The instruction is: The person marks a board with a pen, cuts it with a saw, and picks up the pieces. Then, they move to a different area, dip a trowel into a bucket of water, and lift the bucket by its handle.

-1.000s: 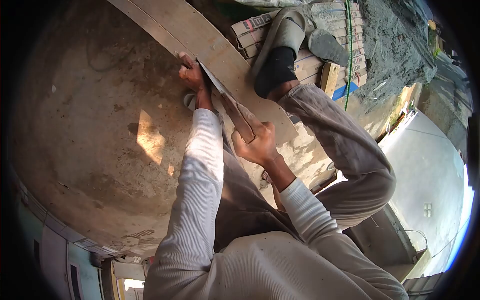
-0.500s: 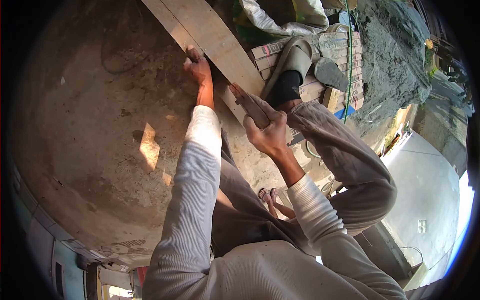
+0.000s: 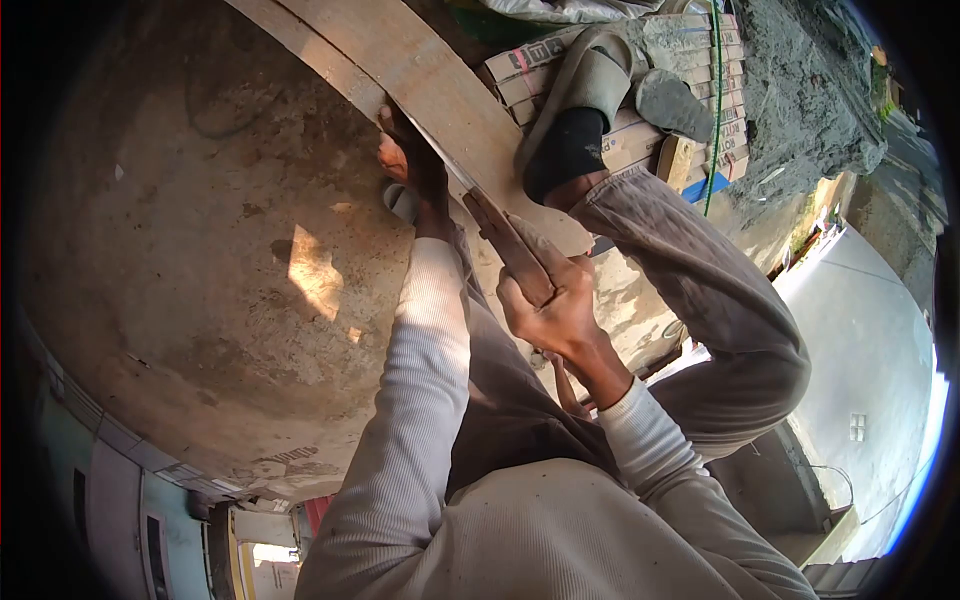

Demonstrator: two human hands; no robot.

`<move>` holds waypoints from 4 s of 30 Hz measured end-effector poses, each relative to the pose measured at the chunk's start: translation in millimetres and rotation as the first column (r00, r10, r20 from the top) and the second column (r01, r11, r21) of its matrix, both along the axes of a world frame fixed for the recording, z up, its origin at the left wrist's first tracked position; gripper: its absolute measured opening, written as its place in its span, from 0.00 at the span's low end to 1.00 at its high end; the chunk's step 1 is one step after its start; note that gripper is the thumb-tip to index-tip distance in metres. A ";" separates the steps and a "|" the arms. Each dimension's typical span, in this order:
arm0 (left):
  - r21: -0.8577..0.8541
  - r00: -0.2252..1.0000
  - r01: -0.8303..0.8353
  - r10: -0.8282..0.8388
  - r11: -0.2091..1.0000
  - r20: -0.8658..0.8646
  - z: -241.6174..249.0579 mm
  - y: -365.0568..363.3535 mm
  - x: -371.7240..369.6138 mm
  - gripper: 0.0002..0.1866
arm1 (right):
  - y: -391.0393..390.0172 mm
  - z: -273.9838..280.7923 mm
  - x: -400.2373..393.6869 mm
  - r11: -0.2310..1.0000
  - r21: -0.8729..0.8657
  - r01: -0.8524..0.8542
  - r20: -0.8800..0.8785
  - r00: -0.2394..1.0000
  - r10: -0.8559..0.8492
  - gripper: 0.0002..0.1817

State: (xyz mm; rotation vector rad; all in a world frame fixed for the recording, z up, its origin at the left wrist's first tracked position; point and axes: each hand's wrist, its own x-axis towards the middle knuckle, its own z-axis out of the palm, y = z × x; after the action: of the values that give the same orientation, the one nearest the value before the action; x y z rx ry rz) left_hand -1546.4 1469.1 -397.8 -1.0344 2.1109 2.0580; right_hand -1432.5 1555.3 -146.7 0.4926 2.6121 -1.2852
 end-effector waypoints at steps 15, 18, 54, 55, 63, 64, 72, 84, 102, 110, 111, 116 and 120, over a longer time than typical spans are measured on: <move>-0.187 0.989 0.113 -0.129 0.976 -0.075 -51.0 -6.2 -0.1 0.40 | 7.3 -16.5 13.6 1.000 0.004 0.031 0.054 0.998 -0.031 0.30; -0.453 0.986 0.164 -0.159 0.876 0.050 -105.0 -19.8 2.3 0.40 | 24.2 75.5 61.3 0.980 0.147 -0.131 0.037 0.991 0.127 0.34; -0.346 0.993 0.092 -0.061 0.934 0.098 -87.8 -12.8 -14.4 0.32 | 5.9 -45.2 62.9 0.995 0.100 0.023 0.077 0.997 -0.031 0.30; -0.296 0.999 0.027 -0.016 0.955 0.039 -86.8 -10.2 -15.2 0.28 | 2.1 -42.8 53.6 0.996 0.071 0.057 -0.051 0.997 -0.054 0.29; -0.158 0.957 0.080 -0.032 0.984 0.287 32.9 23.7 35.0 0.44 | 10.4 -30.7 56.6 0.999 0.034 0.027 -0.015 1.000 -0.027 0.31; -0.163 0.977 0.070 -0.035 0.984 0.209 26.5 27.5 32.2 0.44 | 11.0 -25.4 52.0 0.999 0.008 0.049 0.067 0.997 -0.049 0.32; -0.132 0.957 0.066 -0.026 0.989 0.289 26.0 38.6 55.1 0.48 | 30.9 56.4 105.2 0.994 0.094 -0.064 0.128 0.990 0.052 0.31; -0.063 0.947 0.058 -0.035 0.996 0.321 -7.8 32.2 62.8 0.46 | 18.8 -19.9 77.2 0.997 0.076 0.025 0.115 0.993 -0.034 0.28; -0.282 0.988 0.048 -0.005 0.958 0.153 -52.9 37.1 58.5 0.36 | 50.9 112.1 165.9 0.898 0.365 -0.245 0.053 0.969 0.243 0.28; -0.355 0.929 0.117 0.024 0.928 0.369 -41.2 33.0 53.0 0.46 | 18.7 -13.3 73.3 0.991 0.029 0.127 0.052 0.990 -0.129 0.21; -0.353 0.939 0.115 0.014 0.929 0.344 -41.3 36.3 50.1 0.47 | 25.3 -17.5 76.5 0.992 0.023 0.123 0.077 0.989 -0.124 0.24; -0.282 0.964 0.007 0.069 0.959 0.258 -34.1 22.3 54.3 0.47 | 14.4 -9.8 74.1 0.995 -0.031 0.091 -0.006 0.996 -0.091 0.32; -0.310 0.984 0.010 0.045 0.951 0.171 -69.6 -6.4 20.5 0.42 | 10.6 -18.1 42.9 0.999 0.036 -0.023 -0.010 1.000 0.024 0.32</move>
State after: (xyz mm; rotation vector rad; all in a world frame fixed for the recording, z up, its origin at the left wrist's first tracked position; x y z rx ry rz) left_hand -1525.9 1462.7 -467.4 -1.2207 2.3852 1.6008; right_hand -1389.6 1565.9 -164.9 0.4609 2.6453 -1.2388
